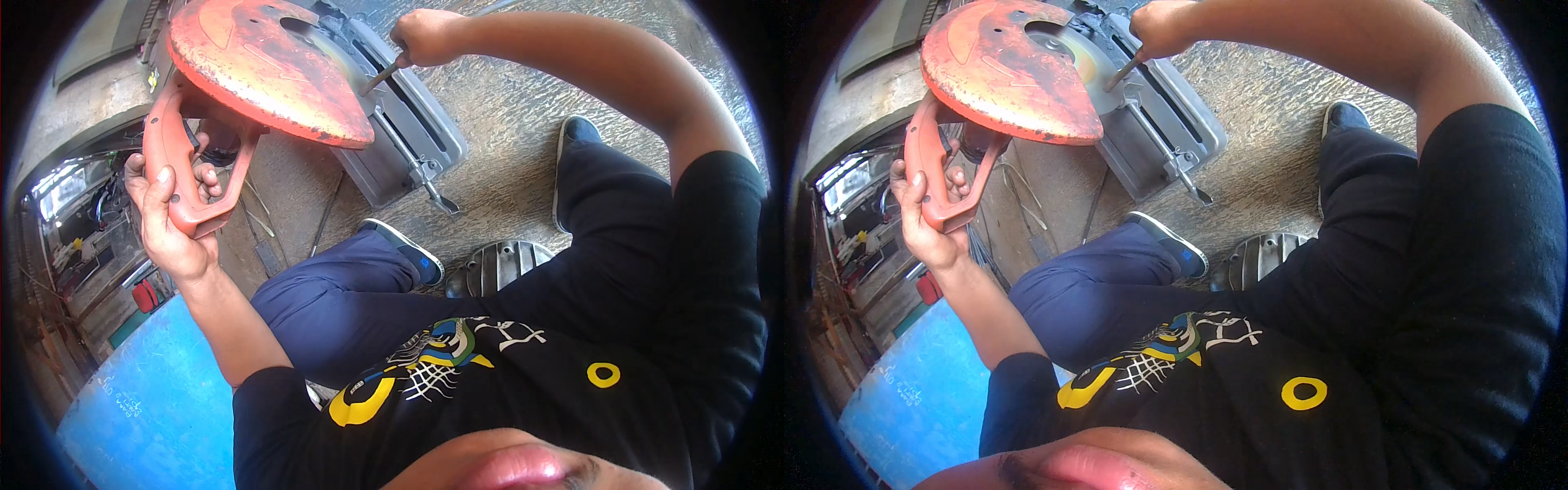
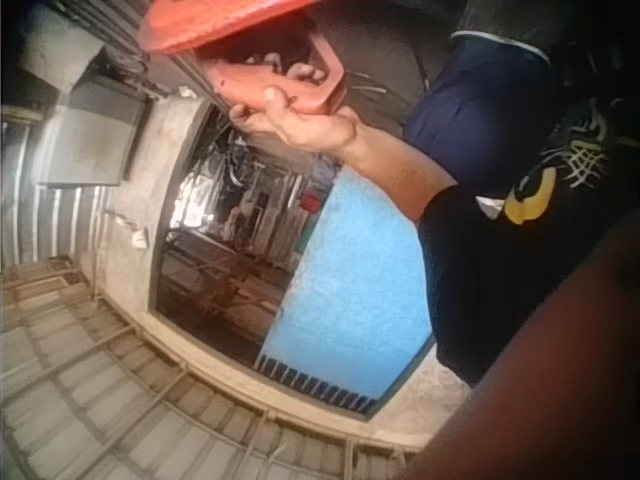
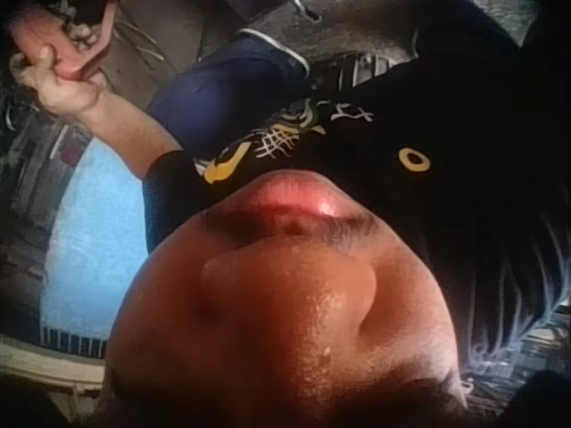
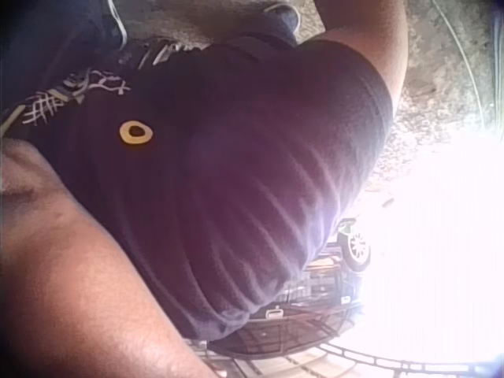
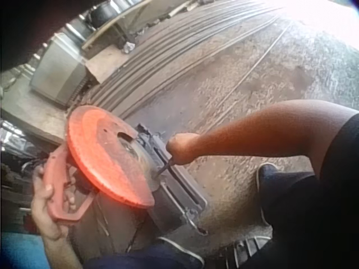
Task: Cutting metal rods to length using a power chop saw.
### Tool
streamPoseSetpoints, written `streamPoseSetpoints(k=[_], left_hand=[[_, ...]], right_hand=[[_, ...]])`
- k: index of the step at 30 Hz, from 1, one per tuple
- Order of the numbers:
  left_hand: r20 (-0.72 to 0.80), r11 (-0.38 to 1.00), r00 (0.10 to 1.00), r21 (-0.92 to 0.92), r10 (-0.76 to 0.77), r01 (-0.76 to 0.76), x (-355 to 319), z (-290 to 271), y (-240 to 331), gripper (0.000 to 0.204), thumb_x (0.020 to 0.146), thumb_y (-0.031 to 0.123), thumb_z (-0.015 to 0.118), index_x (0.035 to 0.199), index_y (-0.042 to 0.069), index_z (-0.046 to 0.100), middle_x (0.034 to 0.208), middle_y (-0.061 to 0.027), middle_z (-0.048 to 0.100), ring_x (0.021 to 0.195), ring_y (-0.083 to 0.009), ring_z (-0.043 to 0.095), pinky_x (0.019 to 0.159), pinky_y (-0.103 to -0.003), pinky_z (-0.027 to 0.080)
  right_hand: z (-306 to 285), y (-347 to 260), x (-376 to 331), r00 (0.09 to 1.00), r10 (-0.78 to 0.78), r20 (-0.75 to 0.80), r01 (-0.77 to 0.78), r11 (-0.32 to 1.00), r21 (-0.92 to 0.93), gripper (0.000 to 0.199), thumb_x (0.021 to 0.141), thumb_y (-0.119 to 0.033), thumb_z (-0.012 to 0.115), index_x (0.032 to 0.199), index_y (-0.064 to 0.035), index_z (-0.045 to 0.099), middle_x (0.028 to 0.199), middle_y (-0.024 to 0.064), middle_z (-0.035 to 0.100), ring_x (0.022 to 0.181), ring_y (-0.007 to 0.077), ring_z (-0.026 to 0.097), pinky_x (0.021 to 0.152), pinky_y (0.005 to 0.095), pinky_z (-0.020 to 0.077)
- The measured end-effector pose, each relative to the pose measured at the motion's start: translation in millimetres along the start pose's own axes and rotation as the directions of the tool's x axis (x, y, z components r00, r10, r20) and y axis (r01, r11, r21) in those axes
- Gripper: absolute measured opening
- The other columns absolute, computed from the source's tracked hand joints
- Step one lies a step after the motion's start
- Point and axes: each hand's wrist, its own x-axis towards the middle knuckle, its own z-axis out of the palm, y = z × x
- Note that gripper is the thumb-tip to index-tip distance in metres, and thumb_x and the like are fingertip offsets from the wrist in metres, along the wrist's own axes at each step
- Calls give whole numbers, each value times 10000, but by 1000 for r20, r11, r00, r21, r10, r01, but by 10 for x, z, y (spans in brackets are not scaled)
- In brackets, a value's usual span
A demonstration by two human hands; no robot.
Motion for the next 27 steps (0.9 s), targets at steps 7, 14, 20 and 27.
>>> streamPoseSetpoints(k=[7, 14, 20, 27], left_hand=[[-9, 1000, 1000, -3, -27, 27, -1, -30, 1, 329, 876, 171, 548, 1191, 179, 451, 1132, -305, 544, 738, -242, 592, 628, -307, 505], [-21, 1000, 1000, 1, -20, 20, -7, -22, 2, 323, 878, 163, 545, 1188, 177, 454, 1130, -305, 545, 734, -246, 588, 619, -311, 505], [-23, 1000, 1000, 0, -20, 20, -6, -13, 2, 322, 881, 166, 541, 1189, 179, 450, 1130, -303, 546, 737, -245, 591, 621, -308, 506], [-28, 1000, 1000, 18, -12, 13, -9, 2, 3, 327, 879, 174, 551, 1190, 185, 451, 1129, -299, 549, 739, -240, 594, 627, -306, 508]], right_hand=[[-49, 34, 114, 995, -49, 81, 56, 995, -81, 422, 807, -424, 658, 957, -30, 684, 983, 182, 666, 958, 340, 630, 795, 419, 504], [-33, 79, 213, 996, -77, 49, 82, 992, -96, 430, 799, -444, 661, 926, -34, 691, 947, 189, 668, 927, 346, 636, 783, 427, 505], [-35, 99, 274, 995, -87, 41, 91, 989, -112, 451, 794, -461, 664, 927, -31, 689, 942, 186, 669, 926, 350, 636, 779, 428, 505], [-53, 99, 292, 995, -99, 29, 102, 989, -103, 456, 790, -460, 666, 929, -27, 687, 945, 188, 668, 924, 353, 636, 779, 428, 505]])
